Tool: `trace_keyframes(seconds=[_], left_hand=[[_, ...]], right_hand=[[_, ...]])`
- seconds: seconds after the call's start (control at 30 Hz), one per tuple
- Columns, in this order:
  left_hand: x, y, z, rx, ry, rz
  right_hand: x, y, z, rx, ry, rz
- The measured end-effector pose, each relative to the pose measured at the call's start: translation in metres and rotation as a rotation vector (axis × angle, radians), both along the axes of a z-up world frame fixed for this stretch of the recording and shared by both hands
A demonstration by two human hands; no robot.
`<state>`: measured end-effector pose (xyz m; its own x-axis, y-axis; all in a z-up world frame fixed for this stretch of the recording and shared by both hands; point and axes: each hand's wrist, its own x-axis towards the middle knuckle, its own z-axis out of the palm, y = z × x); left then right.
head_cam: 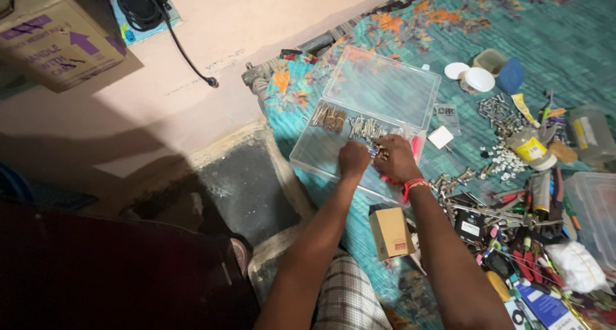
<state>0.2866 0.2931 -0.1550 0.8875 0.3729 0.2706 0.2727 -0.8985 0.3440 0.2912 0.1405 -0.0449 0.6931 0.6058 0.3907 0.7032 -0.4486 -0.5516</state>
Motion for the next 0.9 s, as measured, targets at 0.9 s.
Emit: trace_keyframes(seconds=[0.9], left_hand=[[-0.161, -0.134, 0.141, -1.801, -0.427, -0.195]], right_hand=[[-0.219, -0.221, 0.04, 0.689, 0.843, -0.537]])
